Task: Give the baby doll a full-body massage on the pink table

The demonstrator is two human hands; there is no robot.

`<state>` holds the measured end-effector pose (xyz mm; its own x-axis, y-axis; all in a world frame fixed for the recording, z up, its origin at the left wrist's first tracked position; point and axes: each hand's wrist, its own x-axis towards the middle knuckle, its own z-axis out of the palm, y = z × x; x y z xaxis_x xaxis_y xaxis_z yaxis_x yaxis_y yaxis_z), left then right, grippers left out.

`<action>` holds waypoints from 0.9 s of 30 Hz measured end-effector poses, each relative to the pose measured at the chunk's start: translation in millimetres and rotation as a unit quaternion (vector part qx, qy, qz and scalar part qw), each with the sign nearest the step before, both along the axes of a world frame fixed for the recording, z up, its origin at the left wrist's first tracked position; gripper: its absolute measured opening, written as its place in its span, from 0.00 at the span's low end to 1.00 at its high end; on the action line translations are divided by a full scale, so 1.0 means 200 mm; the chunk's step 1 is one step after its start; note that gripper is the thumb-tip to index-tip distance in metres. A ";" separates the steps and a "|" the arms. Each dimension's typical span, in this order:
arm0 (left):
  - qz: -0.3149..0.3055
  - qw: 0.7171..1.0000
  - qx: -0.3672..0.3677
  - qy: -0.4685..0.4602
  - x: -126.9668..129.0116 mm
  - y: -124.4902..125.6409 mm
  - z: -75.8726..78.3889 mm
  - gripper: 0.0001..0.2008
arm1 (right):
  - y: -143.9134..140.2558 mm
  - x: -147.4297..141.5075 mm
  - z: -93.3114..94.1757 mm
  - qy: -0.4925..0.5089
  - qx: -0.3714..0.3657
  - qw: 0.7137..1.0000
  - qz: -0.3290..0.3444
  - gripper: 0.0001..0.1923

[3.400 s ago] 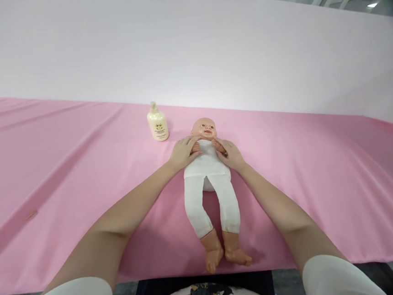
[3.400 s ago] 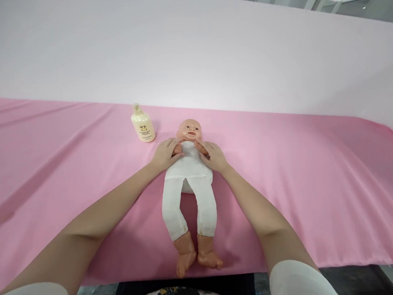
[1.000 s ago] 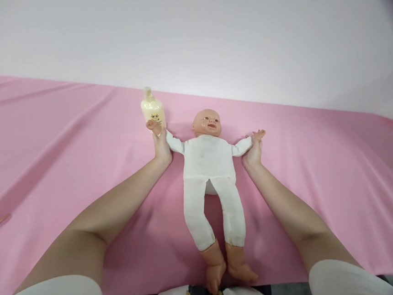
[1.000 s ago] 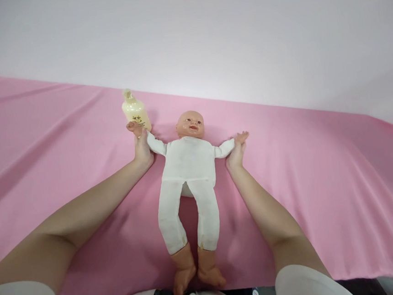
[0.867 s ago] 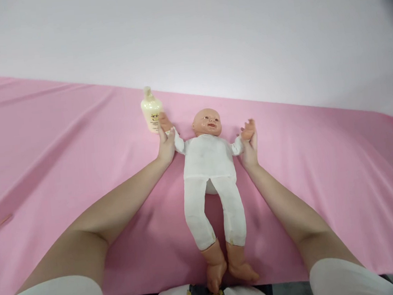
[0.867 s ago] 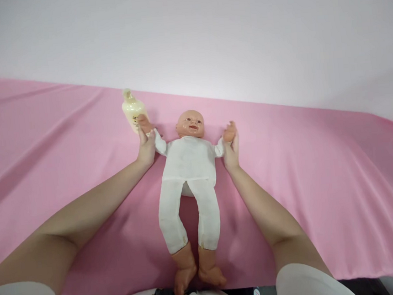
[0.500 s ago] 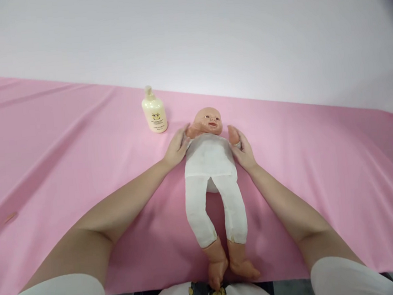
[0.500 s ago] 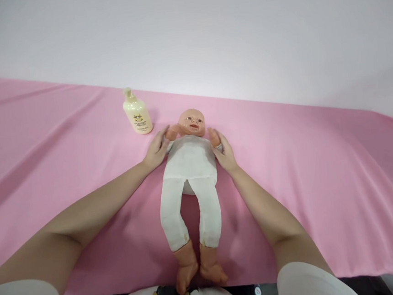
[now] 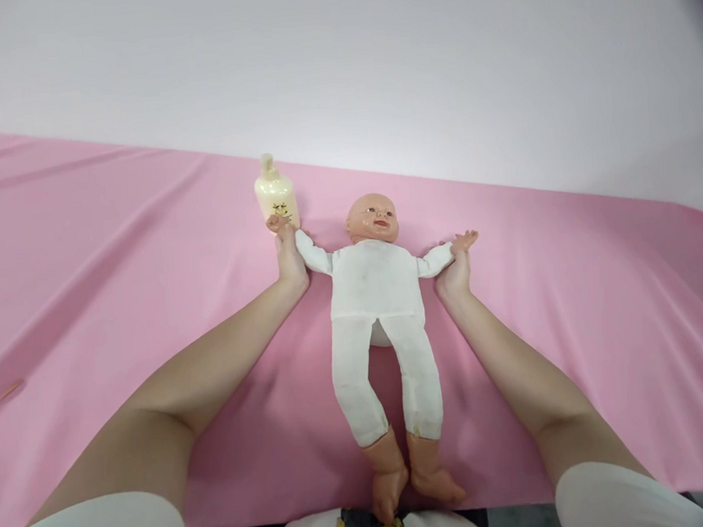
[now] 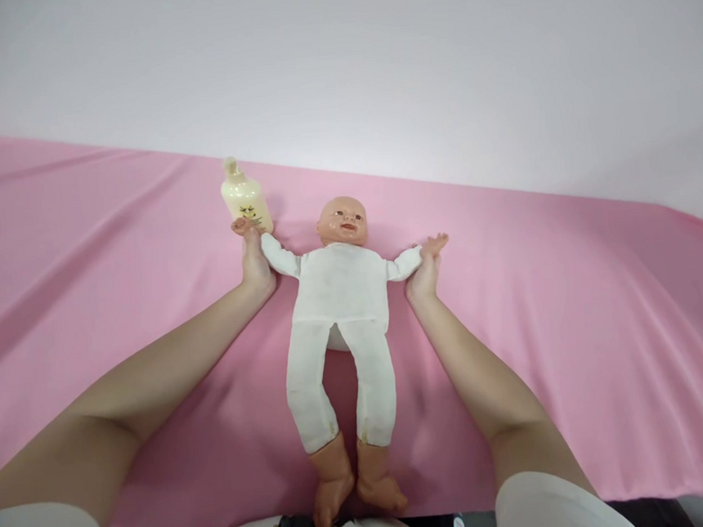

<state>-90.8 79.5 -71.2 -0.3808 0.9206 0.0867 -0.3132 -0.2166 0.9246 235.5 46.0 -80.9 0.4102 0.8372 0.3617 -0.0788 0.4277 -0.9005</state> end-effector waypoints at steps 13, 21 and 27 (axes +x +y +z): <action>-0.240 0.765 0.299 0.518 0.06 -0.24 0.14 0.32 | -0.20 -0.12 0.14 -0.405 0.107 0.889 0.186 0.29; -0.117 0.906 0.205 0.353 0.06 -0.14 0.01 0.24 | -0.17 -0.14 0.10 -0.216 0.032 0.975 0.031 0.27; -0.088 0.936 0.120 0.319 0.05 -0.10 0.01 0.22 | -0.11 -0.09 0.06 -0.236 -0.025 0.970 0.056 0.27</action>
